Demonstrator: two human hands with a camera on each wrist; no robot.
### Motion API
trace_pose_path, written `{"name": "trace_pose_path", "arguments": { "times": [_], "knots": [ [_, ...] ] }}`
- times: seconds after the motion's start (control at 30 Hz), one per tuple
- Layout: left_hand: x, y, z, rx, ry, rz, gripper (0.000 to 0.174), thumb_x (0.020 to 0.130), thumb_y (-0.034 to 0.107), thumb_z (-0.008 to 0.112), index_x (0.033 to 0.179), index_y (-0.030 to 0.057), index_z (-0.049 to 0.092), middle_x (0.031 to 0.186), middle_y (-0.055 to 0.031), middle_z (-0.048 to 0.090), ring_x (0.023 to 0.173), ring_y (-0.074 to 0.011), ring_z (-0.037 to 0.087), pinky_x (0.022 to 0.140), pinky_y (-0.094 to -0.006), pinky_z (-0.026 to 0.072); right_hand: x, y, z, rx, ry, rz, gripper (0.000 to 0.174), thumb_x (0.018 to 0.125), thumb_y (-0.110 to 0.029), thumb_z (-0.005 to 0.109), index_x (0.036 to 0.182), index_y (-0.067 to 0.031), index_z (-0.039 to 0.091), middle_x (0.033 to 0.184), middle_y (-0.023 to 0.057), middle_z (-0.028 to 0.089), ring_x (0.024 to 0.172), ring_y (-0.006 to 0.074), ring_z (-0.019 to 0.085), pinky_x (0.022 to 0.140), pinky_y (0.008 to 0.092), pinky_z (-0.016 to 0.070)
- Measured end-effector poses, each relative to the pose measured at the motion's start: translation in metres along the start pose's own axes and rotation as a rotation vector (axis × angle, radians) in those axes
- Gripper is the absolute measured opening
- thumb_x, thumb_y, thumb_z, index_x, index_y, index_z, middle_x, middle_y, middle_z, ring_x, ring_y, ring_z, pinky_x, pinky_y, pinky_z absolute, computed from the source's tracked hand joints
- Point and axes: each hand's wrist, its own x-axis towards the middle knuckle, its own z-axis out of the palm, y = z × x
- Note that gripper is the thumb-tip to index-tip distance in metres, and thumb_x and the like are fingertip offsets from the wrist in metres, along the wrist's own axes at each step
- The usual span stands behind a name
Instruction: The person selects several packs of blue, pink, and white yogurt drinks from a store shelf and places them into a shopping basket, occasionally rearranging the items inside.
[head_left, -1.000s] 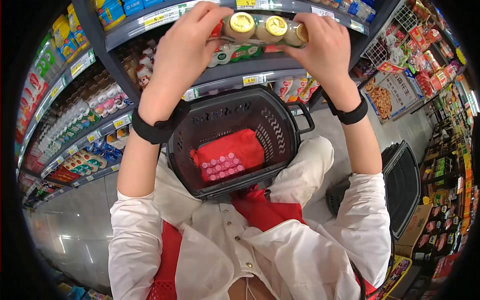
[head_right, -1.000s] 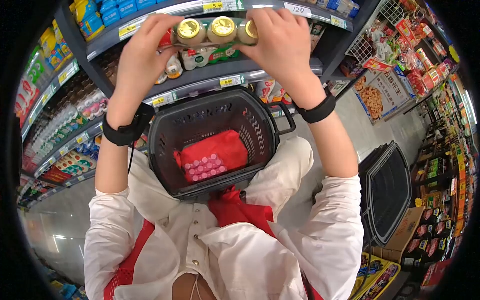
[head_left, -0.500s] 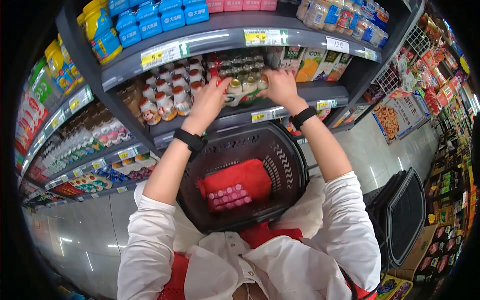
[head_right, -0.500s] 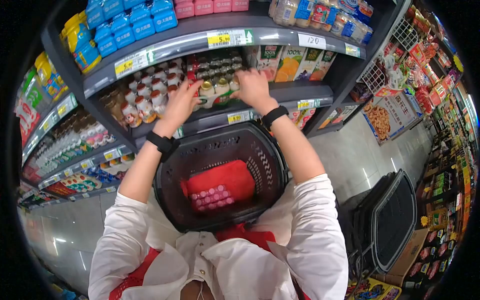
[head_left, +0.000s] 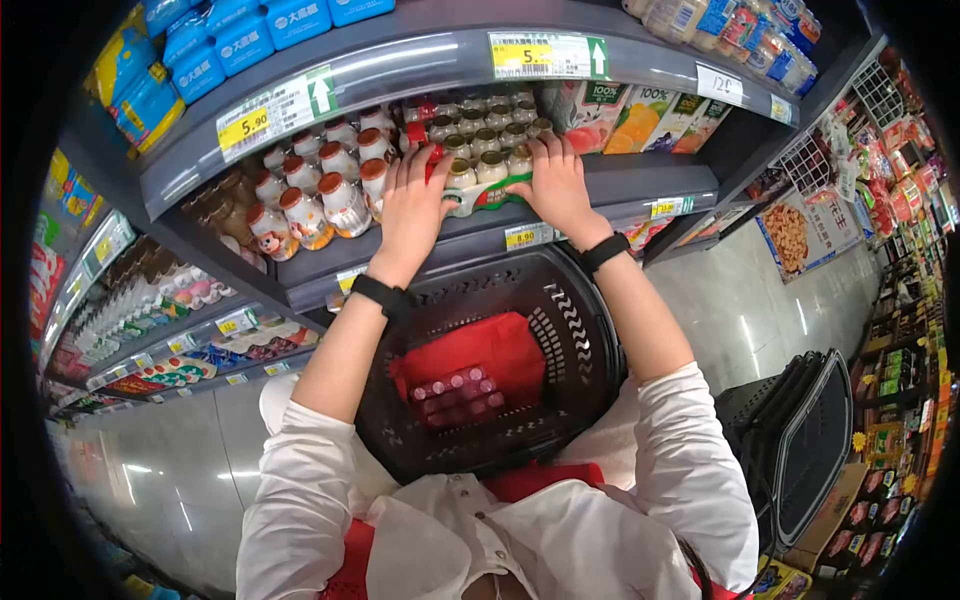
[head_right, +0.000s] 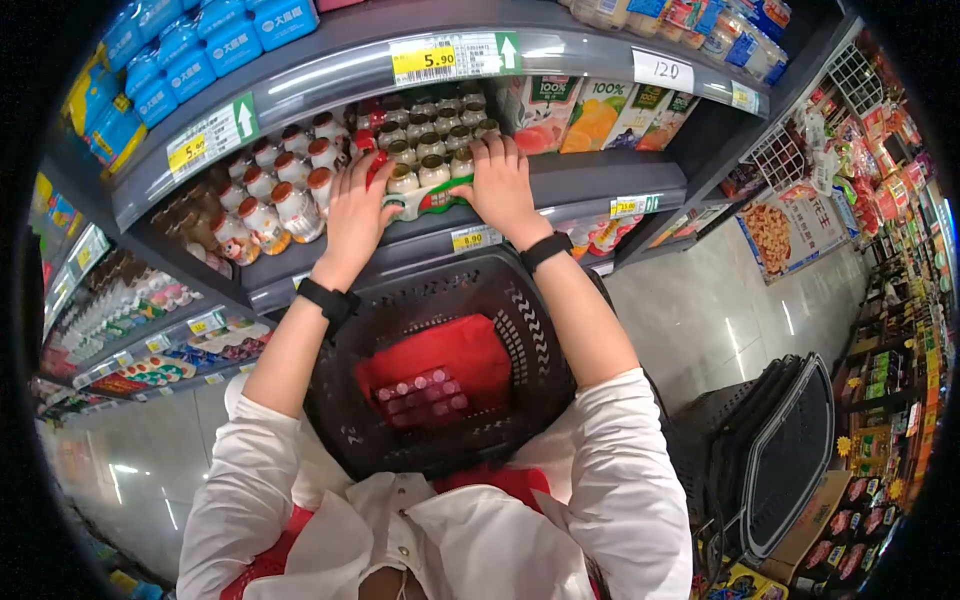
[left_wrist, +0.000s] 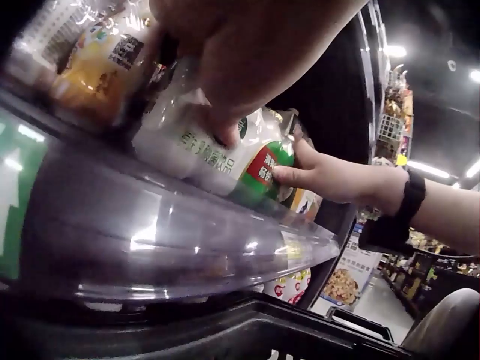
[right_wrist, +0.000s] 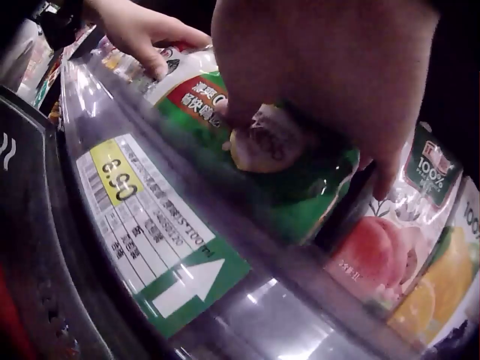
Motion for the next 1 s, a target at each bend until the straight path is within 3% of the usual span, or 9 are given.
{"name": "trace_pose_path", "arguments": {
  "times": [0.13,0.17,0.3,0.4,0.5,0.6,0.77,1.0],
  "knots": [
    [-0.003,0.000,-0.010,0.048,-0.065,0.040,0.078,0.064,0.021,0.080,0.133,0.0123,0.046,0.137,-0.0131,0.042,0.129,-0.0320,0.039,0.106,-0.0464,0.0327,0.001,-0.004,-0.011,-0.036,-0.158,0.066,0.083,0.072,-0.038,0.077,0.135,-0.0024,0.037,0.140,0.0188,0.035,0.129,0.0399,0.032,0.104,0.0563,0.0293],
    [-0.008,0.004,-0.019,0.021,-0.073,0.051,0.081,0.067,0.018,0.079,0.138,0.0106,0.040,0.142,-0.0141,0.038,0.132,-0.0322,0.035,0.108,-0.0464,0.0306,-0.002,-0.009,-0.019,-0.002,-0.146,0.075,0.085,0.074,-0.036,0.076,0.139,-0.0024,0.033,0.144,0.0213,0.030,0.131,0.0430,0.030,0.104,0.0603,0.0269],
    [-0.049,0.013,-0.063,-0.017,-0.124,0.063,0.074,0.073,0.016,0.074,0.137,0.0045,0.040,0.146,-0.0139,0.034,0.136,-0.0324,0.031,0.112,-0.0471,0.0248,-0.034,-0.032,-0.061,0.059,-0.039,0.009,0.084,0.074,-0.034,0.076,0.139,-0.0023,0.032,0.144,0.0225,0.029,0.131,0.0429,0.031,0.104,0.0607,0.0274],
    [-0.095,0.026,-0.080,-0.038,-0.222,-0.014,0.069,0.074,0.017,0.073,0.136,0.0059,0.043,0.145,-0.0139,0.035,0.136,-0.0345,0.030,0.113,-0.0511,0.0227,-0.079,-0.060,-0.082,0.164,-0.093,-0.027,0.079,0.075,-0.030,0.074,0.137,-0.0012,0.034,0.142,0.0231,0.032,0.131,0.0417,0.032,0.105,0.0607,0.0272],
    [-0.143,0.053,-0.062,-0.099,-0.330,-0.108,0.056,0.072,0.018,0.073,0.123,0.0051,0.055,0.141,-0.0148,0.040,0.136,-0.0338,0.032,0.112,-0.0546,0.0219,-0.125,-0.092,-0.065,0.298,-0.182,-0.033,0.071,0.076,-0.027,0.073,0.133,0.0003,0.041,0.138,0.0224,0.038,0.131,0.0404,0.034,0.105,0.0604,0.0274],
    [-0.180,0.079,-0.038,-0.173,-0.346,-0.080,0.051,0.072,0.018,0.073,0.119,0.0058,0.058,0.135,-0.0137,0.046,0.135,-0.0328,0.034,0.111,-0.0558,0.0209,-0.158,-0.126,-0.047,0.353,-0.256,-0.061,0.069,0.075,-0.027,0.073,0.131,-0.0006,0.042,0.136,0.0203,0.041,0.130,0.0402,0.035,0.104,0.0603,0.0277],
    [-0.189,0.089,-0.036,-0.186,-0.321,-0.147,0.038,0.074,0.017,0.070,0.110,0.0066,0.063,0.128,-0.0117,0.052,0.130,-0.0298,0.040,0.111,-0.0562,0.0216,-0.150,-0.139,-0.055,0.384,-0.273,-0.118,0.062,0.076,-0.024,0.071,0.128,-0.0026,0.046,0.131,0.0174,0.046,0.128,0.0375,0.039,0.104,0.0594,0.0287],
    [-0.210,0.095,-0.060,-0.116,-0.432,-0.273,0.035,0.078,0.019,0.069,0.110,0.0077,0.065,0.127,-0.0101,0.053,0.130,-0.0301,0.039,0.111,-0.0574,0.0198,-0.149,-0.121,-0.047,0.440,-0.240,-0.162,0.058,0.074,-0.021,0.072,0.124,-0.0024,0.049,0.124,0.0149,0.051,0.123,0.0347,0.044,0.102,0.0579,0.0319]
  ]
}}
